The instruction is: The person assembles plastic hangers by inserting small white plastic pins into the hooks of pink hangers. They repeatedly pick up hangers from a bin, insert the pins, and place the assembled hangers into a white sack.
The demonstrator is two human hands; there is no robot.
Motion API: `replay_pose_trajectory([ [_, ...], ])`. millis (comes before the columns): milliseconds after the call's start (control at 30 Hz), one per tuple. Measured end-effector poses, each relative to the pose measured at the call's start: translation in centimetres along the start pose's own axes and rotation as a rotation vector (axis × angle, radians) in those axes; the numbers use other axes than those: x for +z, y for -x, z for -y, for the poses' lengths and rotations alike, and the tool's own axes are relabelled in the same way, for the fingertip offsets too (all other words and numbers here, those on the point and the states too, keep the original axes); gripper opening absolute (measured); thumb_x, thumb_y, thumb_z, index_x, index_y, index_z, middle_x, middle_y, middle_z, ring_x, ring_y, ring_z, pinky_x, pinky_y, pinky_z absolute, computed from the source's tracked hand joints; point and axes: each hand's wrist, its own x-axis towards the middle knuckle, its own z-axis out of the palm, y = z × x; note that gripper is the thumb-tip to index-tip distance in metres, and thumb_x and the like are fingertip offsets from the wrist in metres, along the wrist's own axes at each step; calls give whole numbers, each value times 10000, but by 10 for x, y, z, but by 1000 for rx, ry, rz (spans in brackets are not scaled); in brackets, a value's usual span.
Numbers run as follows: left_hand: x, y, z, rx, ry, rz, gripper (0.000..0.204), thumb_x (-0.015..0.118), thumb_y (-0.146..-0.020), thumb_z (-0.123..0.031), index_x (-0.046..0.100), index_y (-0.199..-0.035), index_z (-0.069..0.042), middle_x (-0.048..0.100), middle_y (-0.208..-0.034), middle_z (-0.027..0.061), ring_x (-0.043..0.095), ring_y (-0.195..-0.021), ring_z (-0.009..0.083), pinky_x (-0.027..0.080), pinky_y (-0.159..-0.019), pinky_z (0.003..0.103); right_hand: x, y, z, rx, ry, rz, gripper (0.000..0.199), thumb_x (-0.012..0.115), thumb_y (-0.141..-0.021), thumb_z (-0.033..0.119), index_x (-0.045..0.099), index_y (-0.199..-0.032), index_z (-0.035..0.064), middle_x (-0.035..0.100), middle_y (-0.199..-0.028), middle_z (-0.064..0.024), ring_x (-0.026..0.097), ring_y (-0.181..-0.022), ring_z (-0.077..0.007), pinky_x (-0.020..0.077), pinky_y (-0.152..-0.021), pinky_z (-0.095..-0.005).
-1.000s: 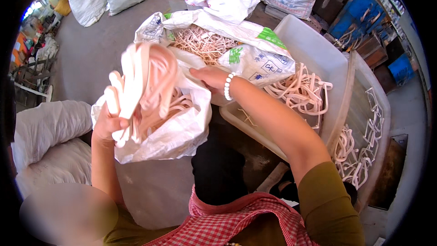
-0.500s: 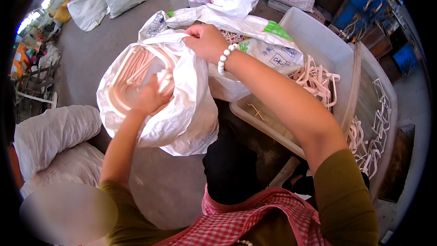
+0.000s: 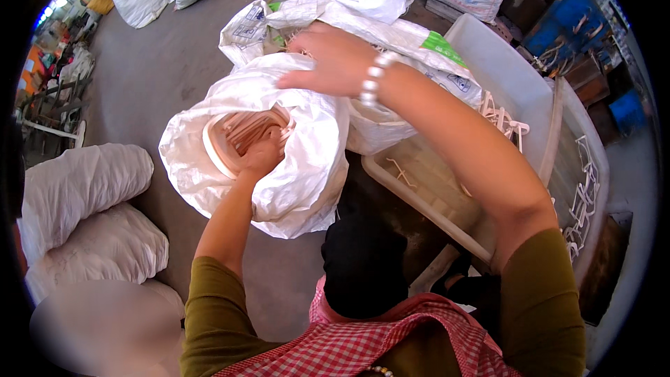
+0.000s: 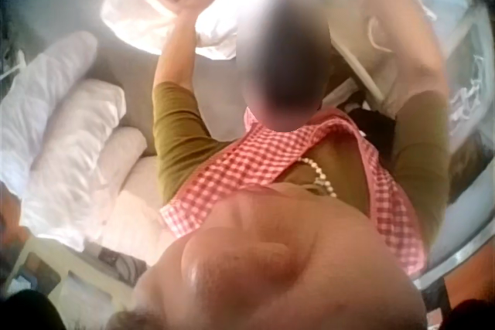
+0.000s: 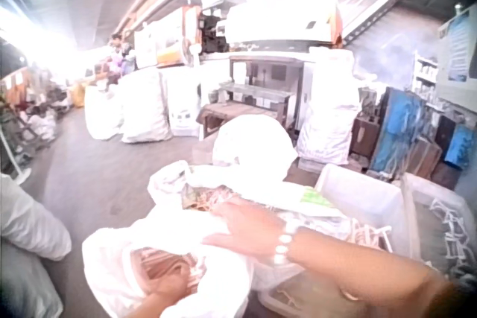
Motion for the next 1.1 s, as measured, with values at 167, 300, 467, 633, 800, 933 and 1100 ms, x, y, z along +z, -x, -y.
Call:
replay_pose_trajectory([
  [167, 4, -4, -2, 92, 16, -121, 482, 600, -817, -315, 397, -1140, -21, 640, -874, 203, 651, -775, 339, 516, -659, 443, 55, -57, 58, -48, 315, 244, 564, 593, -833, 457, 556, -1166, 3, 604, -1096, -194, 560, -1096, -329, 430, -926, -433],
  [300, -29, -9, -14, 18, 1, 125, 573, 573, -832, -450, 430, -1185, -22, 633, -990, 187, 638, -872, 342, 511, -709, 441, 74, -72, 40, 66, 256, 165, 242, 497, -882, 226, 679, -927, 72, 666, -894, -173, 644, -848, -350, 502, -760, -453],
  [467, -3, -35, 35, 211, 644, 62, 468, 654, -784, -302, 559, -1138, -12, 631, -1064, 138, 624, -901, 252, 497, -785, 354, 1, -81, 42, -58, -159, -536, 247, 491, -879, 241, 669, -863, 71, 656, -816, -158, 627, -753, -353, 487, -672, -453],
  [633, -35, -37, 0, 3, 743, 56, 643, 757, -699, -309, 536, -1204, 23, 624, -1090, 181, 602, -994, 288, 470, -859, 362, -9, -56, 21, 77, -41, -333, 241, 580, -840, 260, 669, -912, 48, 656, -871, -143, 623, -815, -328, 484, -721, -431],
  [800, -1, -39, 20, -2, 289, -50, 695, 685, -741, -351, 440, -1307, -33, 571, -1181, 237, 553, -1096, 386, 455, -917, 420, 3, -14, 38, -365, 211, -420, 467, 708, -747, 246, 572, -1134, 23, 581, -1110, -157, 546, -1052, -287, 416, -912, -412],
  [933, -6, -7, 36, 159, 38, -368, 646, 684, -750, -289, 444, -1301, -52, 572, -1162, 217, 530, -1119, 370, 438, -931, 416, 41, 38, 76, -580, 304, -51, 581, 735, -685, 329, 565, -1139, 8, 554, -1135, -127, 482, -1140, -246, 260, -1078, -484],
  [1100, -110, 50, 24, -64, 124, -548, 504, 688, -782, -288, 534, -1203, -56, 583, -1141, 166, 543, -1074, 335, 422, -912, 408, 87, 71, 55, -445, 516, 308, 432, 640, -730, 207, 588, -1098, -11, 640, -903, -78, 587, -940, -214, 226, -1098, -488],
])
